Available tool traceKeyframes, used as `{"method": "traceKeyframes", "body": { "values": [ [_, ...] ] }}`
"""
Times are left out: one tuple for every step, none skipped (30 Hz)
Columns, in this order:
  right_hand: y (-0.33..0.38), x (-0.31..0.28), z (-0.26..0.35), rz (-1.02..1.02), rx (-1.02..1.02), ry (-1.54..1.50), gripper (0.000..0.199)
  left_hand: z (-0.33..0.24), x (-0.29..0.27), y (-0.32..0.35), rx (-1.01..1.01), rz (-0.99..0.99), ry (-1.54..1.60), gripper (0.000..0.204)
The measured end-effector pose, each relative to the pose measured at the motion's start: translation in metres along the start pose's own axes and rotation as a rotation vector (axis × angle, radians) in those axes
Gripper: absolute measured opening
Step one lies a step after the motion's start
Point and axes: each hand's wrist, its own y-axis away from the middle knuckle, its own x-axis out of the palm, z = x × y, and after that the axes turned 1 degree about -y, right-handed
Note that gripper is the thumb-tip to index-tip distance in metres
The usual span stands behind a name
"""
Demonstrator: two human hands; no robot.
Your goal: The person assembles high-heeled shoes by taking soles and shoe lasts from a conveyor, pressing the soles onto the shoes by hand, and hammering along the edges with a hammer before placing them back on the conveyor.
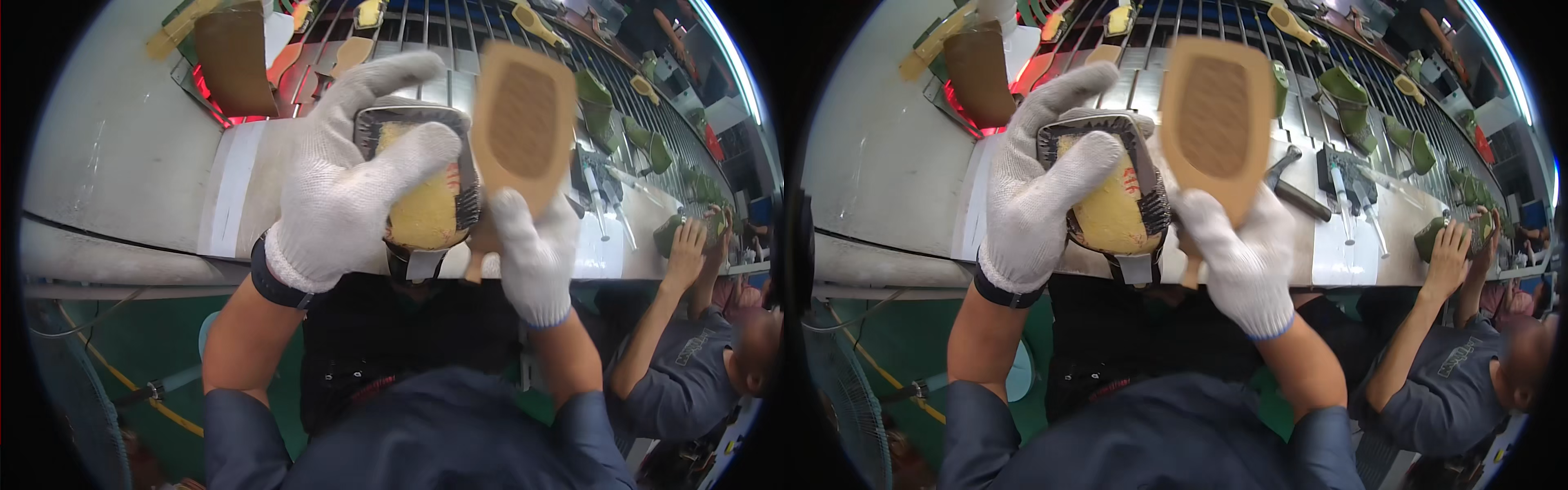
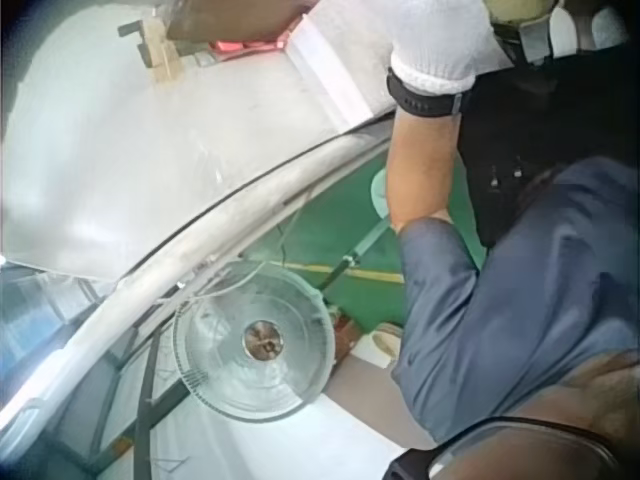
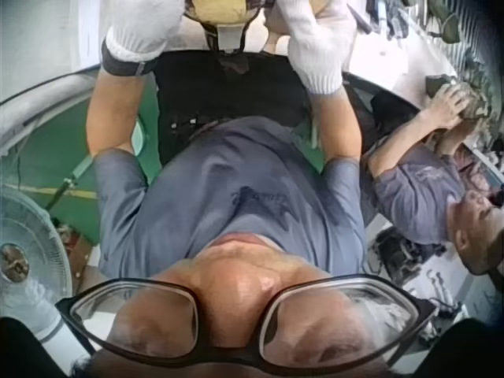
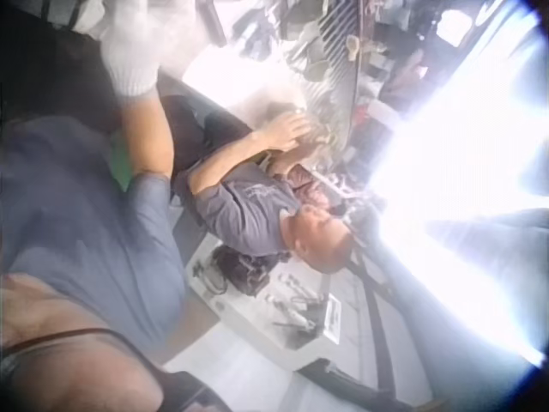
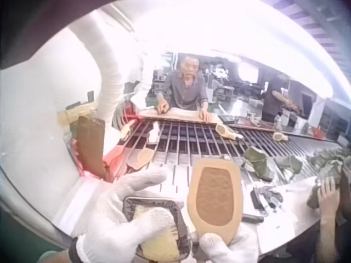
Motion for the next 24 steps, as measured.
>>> {"method": "traceKeyframes", "body": {
  "values": [
    [0.011,-0.008,-0.004,-0.008,0.134,-0.013,0.045,0.001,0.001,-0.002,0.034,-0.077,0.08,0.065],
    [0.022,-0.005,-0.013,-0.075,0.057,-0.088,0.041,0.008,-0.003,0.0,0.059,-0.17,0.145,0.057],
    [0.04,-0.017,-0.001,-0.067,0.149,-0.207,0.047,0.003,0.003,0.007,0.027,-0.203,0.151,0.057],
    [0.048,-0.013,-0.001,0.013,0.134,-0.269,0.051,0.005,-0.006,0.008,-0.013,-0.125,0.242,0.051],
    [0.054,-0.009,0.0,0.093,0.118,-0.331,0.054,0.005,-0.013,0.009,-0.055,-0.045,0.331,0.047],
    [0.062,-0.004,0.012,0.162,0.218,-0.3,0.041,0.002,-0.012,0.012,-0.075,-0.017,0.326,0.044],
    [0.066,0.002,0.031,0.229,0.32,-0.266,0.03,0.001,-0.011,0.015,-0.074,0.022,0.345,0.043],
    [0.066,0.01,0.043,0.299,0.326,-0.265,0.031,-0.002,-0.007,0.019,-0.046,0.011,0.239,0.041],
    [0.064,0.012,0.044,0.315,0.331,-0.186,0.031,-0.003,-0.002,0.022,-0.017,0.005,0.137,0.04],
    [0.059,0.015,0.043,0.324,0.35,-0.195,0.031,-0.001,-0.004,0.024,-0.016,0.006,0.134,0.04],
    [0.054,0.018,0.042,0.332,0.37,-0.203,0.032,0.004,-0.007,0.027,-0.047,0.018,0.181,0.04],
    [0.052,0.023,0.041,0.333,0.368,-0.204,0.032,0.007,-0.009,0.029,-0.079,0.028,0.229,0.041],
    [0.051,0.029,0.042,0.274,0.403,-0.276,0.031,0.007,-0.009,0.03,-0.079,0.028,0.227,0.041],
    [0.05,0.033,0.042,0.215,0.437,-0.346,0.03,0.008,-0.009,0.031,-0.049,0.033,0.321,0.045],
    [0.049,0.032,0.041,0.22,0.437,-0.347,0.03,0.007,-0.009,0.033,-0.017,0.036,0.413,0.05],
    [0.047,0.031,0.041,0.254,0.408,-0.259,0.028,0.001,-0.009,0.033,-0.07,0.002,0.357,0.064],
    [0.046,0.031,0.04,0.288,0.377,-0.172,0.028,0.002,-0.009,0.033,-0.069,-0.003,0.354,0.064],
    [0.046,0.032,0.04,0.292,0.378,-0.173,0.028,0.004,-0.008,0.034,0.003,0.03,0.294,0.069],
    [0.047,0.034,0.042,0.279,0.395,-0.162,0.028,0.005,-0.009,0.035,0.073,0.063,0.232,0.075],
    [0.048,0.035,0.042,0.267,0.412,-0.151,0.028,0.003,-0.011,0.036,0.0,0.054,0.25,0.084],
    [0.047,0.035,0.042,0.266,0.413,-0.15,0.028,0.002,-0.011,0.037,0.0,0.055,0.251,0.084],
    [0.047,0.035,0.042,0.279,0.382,-0.124,0.029,0.001,-0.01,0.037,-0.009,0.059,0.237,0.083],
    [0.046,0.035,0.042,0.292,0.351,-0.099,0.029,0.001,-0.01,0.037,-0.018,0.063,0.224,0.082],
    [0.046,0.035,0.041,0.293,0.351,-0.099,0.029,0.002,-0.012,0.038,-0.018,0.062,0.222,0.082]
  ]
}}
